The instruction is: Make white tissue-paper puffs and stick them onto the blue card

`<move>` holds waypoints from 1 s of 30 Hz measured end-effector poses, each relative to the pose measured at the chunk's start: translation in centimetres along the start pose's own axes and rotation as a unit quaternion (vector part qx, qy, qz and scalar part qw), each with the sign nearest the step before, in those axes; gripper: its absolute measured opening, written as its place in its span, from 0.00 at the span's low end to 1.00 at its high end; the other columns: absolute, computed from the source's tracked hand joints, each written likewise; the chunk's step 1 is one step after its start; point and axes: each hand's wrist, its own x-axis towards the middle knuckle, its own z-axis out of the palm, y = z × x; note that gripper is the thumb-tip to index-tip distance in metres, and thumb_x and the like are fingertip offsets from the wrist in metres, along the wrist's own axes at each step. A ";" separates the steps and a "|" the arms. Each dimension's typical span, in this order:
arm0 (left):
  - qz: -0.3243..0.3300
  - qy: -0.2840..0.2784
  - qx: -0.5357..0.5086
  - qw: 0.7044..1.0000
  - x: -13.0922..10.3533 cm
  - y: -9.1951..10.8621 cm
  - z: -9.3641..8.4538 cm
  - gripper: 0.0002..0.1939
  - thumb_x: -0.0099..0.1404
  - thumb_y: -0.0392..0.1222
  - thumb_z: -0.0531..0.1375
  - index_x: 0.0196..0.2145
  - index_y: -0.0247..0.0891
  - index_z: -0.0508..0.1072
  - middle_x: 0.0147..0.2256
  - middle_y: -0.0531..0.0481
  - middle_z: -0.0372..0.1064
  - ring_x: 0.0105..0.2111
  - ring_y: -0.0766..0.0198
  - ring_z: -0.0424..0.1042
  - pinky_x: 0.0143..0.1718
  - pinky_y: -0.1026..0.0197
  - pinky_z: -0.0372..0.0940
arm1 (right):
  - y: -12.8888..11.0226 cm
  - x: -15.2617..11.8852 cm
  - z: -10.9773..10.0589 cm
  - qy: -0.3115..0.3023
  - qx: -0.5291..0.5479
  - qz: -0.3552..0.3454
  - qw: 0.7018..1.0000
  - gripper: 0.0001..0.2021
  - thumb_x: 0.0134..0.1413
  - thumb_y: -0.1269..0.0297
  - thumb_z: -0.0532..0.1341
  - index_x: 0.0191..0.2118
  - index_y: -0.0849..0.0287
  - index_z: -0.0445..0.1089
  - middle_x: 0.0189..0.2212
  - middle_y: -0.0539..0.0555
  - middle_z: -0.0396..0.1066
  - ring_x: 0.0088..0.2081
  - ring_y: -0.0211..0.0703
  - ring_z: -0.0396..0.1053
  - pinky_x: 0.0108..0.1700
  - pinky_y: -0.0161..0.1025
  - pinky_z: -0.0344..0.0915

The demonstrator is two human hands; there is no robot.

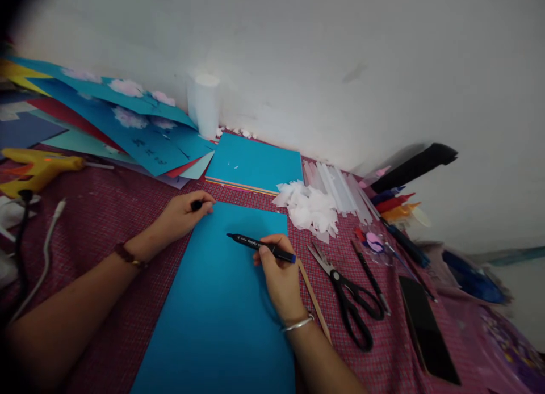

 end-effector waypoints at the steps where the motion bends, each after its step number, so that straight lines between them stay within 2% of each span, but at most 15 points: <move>1: 0.002 0.000 0.000 1.000 0.0 0.0 0.0 0.08 0.62 0.42 0.54 0.34 0.38 0.72 0.27 0.54 0.70 0.26 0.66 0.67 0.26 0.65 0.56 | 0.0 0.0 0.0 0.002 -0.001 0.000 1.000 0.03 0.54 0.67 0.59 0.36 0.55 0.67 0.21 0.45 0.68 0.25 0.36 0.67 0.29 0.33 0.63; 13: 0.016 -0.001 0.014 1.000 0.0 -0.1 0.1 0.07 0.62 0.41 0.55 0.34 0.39 0.72 0.28 0.55 0.70 0.27 0.66 0.68 0.27 0.65 0.58 | -1.3 -0.2 0.7 -0.009 -0.046 0.012 0.999 0.03 0.51 0.66 0.59 0.33 0.56 0.66 0.20 0.45 0.68 0.23 0.37 0.66 0.28 0.34 0.63; 17: 0.015 -0.004 0.025 1.000 0.0 -0.2 0.0 0.08 0.62 0.42 0.54 0.34 0.39 0.71 0.27 0.55 0.69 0.26 0.66 0.67 0.26 0.65 0.57 | -1.4 -0.1 0.9 -0.006 -0.060 0.017 0.998 0.03 0.50 0.65 0.59 0.33 0.56 0.65 0.20 0.46 0.68 0.24 0.37 0.66 0.28 0.34 0.64; 23: 0.019 0.000 0.033 0.999 0.0 0.0 0.0 0.07 0.62 0.41 0.54 0.34 0.39 0.72 0.29 0.54 0.71 0.29 0.65 0.69 0.28 0.64 0.59 | -1.4 -0.1 0.7 0.008 -0.061 0.023 0.998 0.03 0.50 0.66 0.59 0.33 0.56 0.65 0.20 0.45 0.67 0.24 0.37 0.66 0.28 0.34 0.64; 30: 0.012 -0.004 0.034 0.999 0.0 0.1 0.1 0.07 0.61 0.41 0.54 0.33 0.39 0.72 0.27 0.55 0.70 0.26 0.67 0.67 0.26 0.65 0.57 | -1.3 -0.3 1.0 -0.001 -0.062 0.029 0.998 0.02 0.50 0.66 0.59 0.32 0.56 0.65 0.19 0.45 0.67 0.23 0.37 0.66 0.28 0.34 0.63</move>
